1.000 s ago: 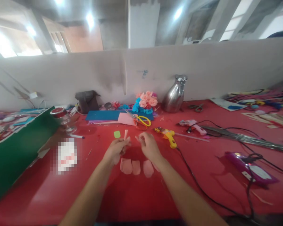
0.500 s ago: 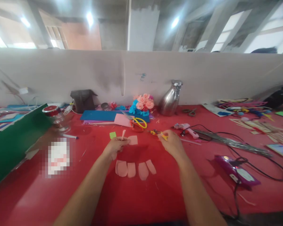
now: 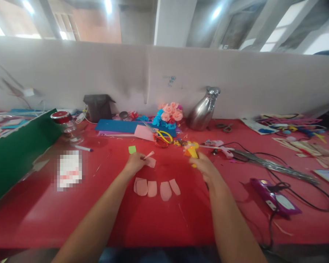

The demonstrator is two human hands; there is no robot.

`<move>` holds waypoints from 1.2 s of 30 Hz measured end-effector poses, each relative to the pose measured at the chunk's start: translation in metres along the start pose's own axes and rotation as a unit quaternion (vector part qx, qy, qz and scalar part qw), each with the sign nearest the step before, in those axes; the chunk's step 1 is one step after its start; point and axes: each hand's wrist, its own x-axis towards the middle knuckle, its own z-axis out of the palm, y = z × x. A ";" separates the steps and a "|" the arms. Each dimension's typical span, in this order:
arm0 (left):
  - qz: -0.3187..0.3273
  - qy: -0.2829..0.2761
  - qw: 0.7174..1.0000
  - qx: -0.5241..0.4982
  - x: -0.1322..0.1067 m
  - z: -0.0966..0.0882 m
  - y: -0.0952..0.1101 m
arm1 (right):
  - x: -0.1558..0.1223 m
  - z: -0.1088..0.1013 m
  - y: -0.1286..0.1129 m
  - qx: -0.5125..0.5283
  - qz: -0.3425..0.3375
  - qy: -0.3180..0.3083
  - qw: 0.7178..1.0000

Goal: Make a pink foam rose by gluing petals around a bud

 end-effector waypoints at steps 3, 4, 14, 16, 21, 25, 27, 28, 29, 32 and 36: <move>0.005 0.014 1.000 -0.010 0.002 0.000 -0.002 | -0.016 0.002 -0.015 0.213 -0.023 -0.111 0.971; 0.006 0.018 1.000 -0.015 0.002 0.000 -0.003 | -0.020 0.003 -0.020 0.267 -0.024 -0.150 0.952; 0.000 0.020 1.000 0.005 0.001 -0.001 -0.003 | -0.033 0.016 -0.030 0.068 -0.100 -0.166 0.979; -0.009 0.008 1.000 0.017 0.001 -0.001 -0.003 | -0.036 0.017 -0.031 0.021 -0.132 -0.181 0.974; -0.015 0.002 0.998 0.055 0.002 -0.001 -0.001 | -0.041 0.021 -0.035 -0.060 -0.182 -0.164 0.968; -0.016 0.004 0.998 0.064 0.001 -0.002 0.001 | -0.042 0.025 -0.035 -0.087 -0.209 -0.142 0.964; -0.017 0.007 0.998 0.067 0.000 -0.002 0.003 | -0.042 0.025 -0.034 -0.099 -0.211 -0.135 0.963; -0.018 0.009 0.997 0.068 0.000 -0.002 0.003 | -0.042 0.025 -0.034 -0.104 -0.209 -0.135 0.963; -0.019 0.011 0.997 0.069 -0.001 -0.003 0.004 | -0.042 0.025 -0.035 -0.110 -0.206 -0.137 0.962; -0.022 0.013 0.997 0.069 -0.002 -0.003 0.006 | -0.042 0.025 -0.036 -0.126 -0.203 -0.141 0.961; -0.018 0.010 0.997 0.077 -0.003 -0.003 0.006 | -0.042 0.026 -0.035 -0.126 -0.205 -0.138 0.961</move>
